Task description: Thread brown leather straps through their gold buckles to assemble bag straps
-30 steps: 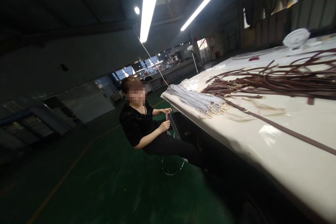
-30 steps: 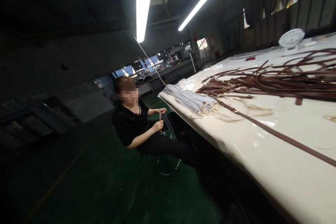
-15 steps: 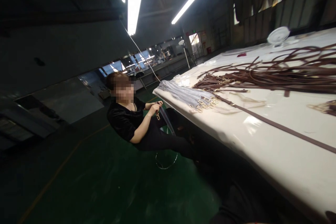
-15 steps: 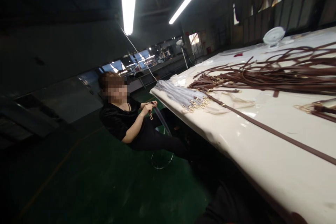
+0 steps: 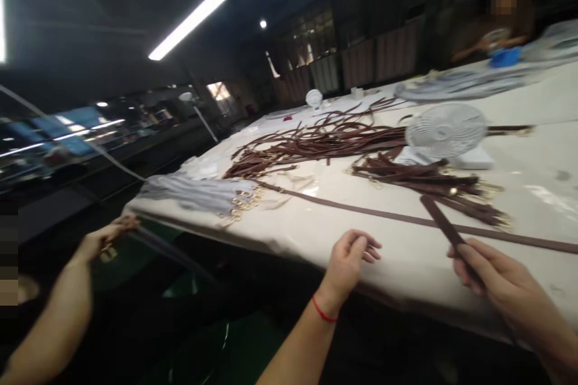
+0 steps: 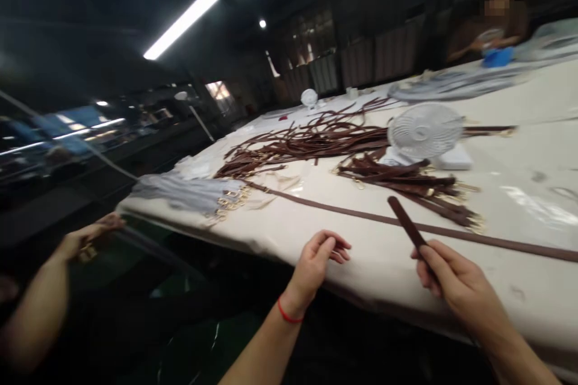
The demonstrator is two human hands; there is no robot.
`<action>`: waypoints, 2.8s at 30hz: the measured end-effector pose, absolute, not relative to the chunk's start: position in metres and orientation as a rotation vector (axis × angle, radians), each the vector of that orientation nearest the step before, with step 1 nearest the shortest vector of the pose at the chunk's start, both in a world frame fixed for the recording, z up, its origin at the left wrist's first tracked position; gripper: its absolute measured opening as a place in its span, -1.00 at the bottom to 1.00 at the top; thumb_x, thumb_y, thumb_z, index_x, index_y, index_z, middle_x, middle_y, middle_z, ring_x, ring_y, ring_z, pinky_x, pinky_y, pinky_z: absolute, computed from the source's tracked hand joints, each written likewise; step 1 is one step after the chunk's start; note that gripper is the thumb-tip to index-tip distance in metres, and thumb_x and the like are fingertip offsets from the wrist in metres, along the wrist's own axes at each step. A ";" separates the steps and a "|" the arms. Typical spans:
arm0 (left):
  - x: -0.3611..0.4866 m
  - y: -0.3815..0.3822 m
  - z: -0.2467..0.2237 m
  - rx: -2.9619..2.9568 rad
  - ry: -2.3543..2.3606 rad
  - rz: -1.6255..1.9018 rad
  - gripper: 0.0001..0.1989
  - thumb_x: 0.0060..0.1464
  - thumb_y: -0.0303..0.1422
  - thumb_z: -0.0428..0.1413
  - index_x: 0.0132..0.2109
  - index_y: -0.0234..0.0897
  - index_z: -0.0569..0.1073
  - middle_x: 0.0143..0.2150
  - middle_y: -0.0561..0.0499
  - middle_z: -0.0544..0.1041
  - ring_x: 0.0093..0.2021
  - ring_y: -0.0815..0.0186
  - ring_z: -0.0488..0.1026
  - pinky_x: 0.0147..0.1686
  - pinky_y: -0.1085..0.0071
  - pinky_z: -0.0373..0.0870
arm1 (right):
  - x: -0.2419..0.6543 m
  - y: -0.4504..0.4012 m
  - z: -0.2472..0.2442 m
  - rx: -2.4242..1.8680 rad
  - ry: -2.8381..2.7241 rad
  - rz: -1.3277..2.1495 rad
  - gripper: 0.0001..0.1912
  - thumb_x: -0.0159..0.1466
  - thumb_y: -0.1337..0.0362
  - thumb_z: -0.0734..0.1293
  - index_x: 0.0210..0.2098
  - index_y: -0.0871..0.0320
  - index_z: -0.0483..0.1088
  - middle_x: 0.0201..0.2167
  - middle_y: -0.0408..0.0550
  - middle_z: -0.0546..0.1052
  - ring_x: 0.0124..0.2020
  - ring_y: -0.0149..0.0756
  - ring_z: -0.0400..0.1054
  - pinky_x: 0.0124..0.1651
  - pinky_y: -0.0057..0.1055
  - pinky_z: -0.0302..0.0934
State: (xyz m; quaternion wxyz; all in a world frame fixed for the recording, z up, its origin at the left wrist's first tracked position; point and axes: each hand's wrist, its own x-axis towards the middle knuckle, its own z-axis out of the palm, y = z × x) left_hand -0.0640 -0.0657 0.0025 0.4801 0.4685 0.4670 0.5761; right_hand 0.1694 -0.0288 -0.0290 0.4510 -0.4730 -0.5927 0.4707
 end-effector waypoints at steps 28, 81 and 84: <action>-0.068 0.128 0.022 1.736 1.500 0.837 -0.95 0.16 -0.43 -0.02 -0.30 -0.27 0.28 -0.52 0.05 0.37 -0.49 0.35 0.36 -0.33 0.35 0.36 | 0.170 -0.005 -0.041 -1.082 -1.330 1.248 -0.55 0.32 -0.12 0.19 -0.34 0.16 0.32 -0.68 -0.23 0.26 -0.69 -0.48 -0.01 -0.62 -0.51 -0.11; -0.121 -0.172 -0.087 0.725 1.017 1.021 -0.67 0.06 -0.29 0.20 -0.06 -0.35 0.36 -0.43 0.04 0.41 -0.45 0.43 0.33 -0.40 0.49 0.21 | 0.129 -0.052 -0.020 -0.864 -0.980 1.404 -0.79 0.22 0.15 0.39 -0.40 0.20 0.45 -0.24 0.03 0.49 -0.58 -0.46 0.23 -0.64 -0.54 0.12; -0.120 -0.171 -0.085 0.807 1.020 0.948 -0.65 0.03 -0.33 0.20 -0.05 -0.39 0.38 -0.42 0.00 0.44 -0.42 0.38 0.36 -0.35 0.43 0.23 | 0.133 -0.049 -0.020 -0.853 -0.985 1.377 -0.78 0.20 0.17 0.40 -0.40 0.23 0.44 -0.24 0.07 0.50 -0.59 -0.46 0.24 -0.64 -0.54 0.11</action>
